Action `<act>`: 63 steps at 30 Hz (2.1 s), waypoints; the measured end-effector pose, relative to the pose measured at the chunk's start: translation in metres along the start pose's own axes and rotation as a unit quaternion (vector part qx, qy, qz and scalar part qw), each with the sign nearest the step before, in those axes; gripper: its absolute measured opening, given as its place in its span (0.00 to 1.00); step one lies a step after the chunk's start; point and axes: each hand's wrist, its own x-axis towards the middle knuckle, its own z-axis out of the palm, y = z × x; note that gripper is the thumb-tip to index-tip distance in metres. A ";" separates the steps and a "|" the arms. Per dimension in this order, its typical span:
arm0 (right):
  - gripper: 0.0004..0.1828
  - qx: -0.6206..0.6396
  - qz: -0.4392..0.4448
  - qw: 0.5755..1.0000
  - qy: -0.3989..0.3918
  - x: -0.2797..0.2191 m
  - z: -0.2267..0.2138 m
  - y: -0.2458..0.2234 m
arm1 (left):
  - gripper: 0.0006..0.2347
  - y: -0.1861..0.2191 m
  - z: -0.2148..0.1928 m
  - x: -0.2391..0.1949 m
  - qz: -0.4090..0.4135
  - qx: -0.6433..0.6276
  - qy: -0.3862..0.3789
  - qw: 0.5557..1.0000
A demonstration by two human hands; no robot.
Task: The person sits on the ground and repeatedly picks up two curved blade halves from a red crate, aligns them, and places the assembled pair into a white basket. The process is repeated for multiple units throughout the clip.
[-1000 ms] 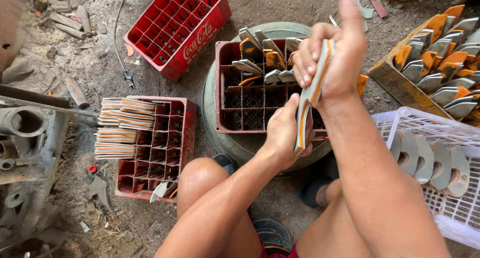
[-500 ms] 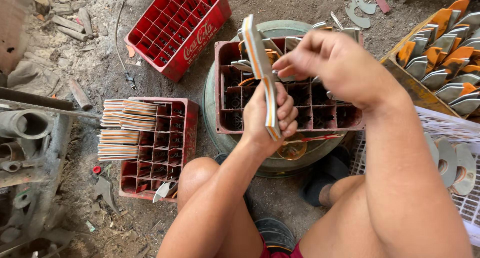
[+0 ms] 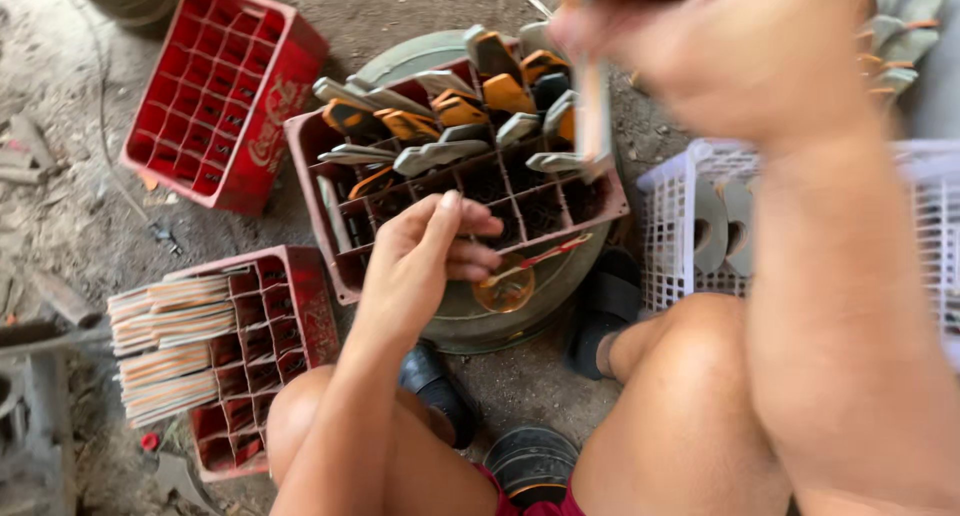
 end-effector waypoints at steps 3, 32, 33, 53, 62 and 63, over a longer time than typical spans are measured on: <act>0.10 -0.080 0.062 0.995 -0.008 -0.020 -0.062 0.036 | 0.14 0.002 0.001 -0.007 -0.013 0.023 -0.021 0.999; 0.27 -0.415 0.477 0.764 0.132 -0.317 -0.141 0.427 | 0.11 -0.025 0.013 0.014 0.015 0.285 0.095 0.954; 0.26 -0.425 0.472 0.763 0.120 -0.316 -0.140 0.429 | 0.11 -0.026 0.014 0.015 0.018 0.293 0.098 0.951; 0.28 -0.406 0.518 0.745 0.108 -0.299 -0.137 0.417 | 0.09 -0.019 0.029 0.020 -0.054 0.402 0.076 0.911; 0.27 -0.393 0.530 0.743 0.110 -0.304 -0.138 0.424 | 0.09 -0.015 0.025 0.017 -0.075 0.412 0.071 0.906; 0.27 -0.392 0.534 0.741 0.111 -0.304 -0.138 0.424 | 0.09 -0.015 0.025 0.018 -0.075 0.423 0.071 0.900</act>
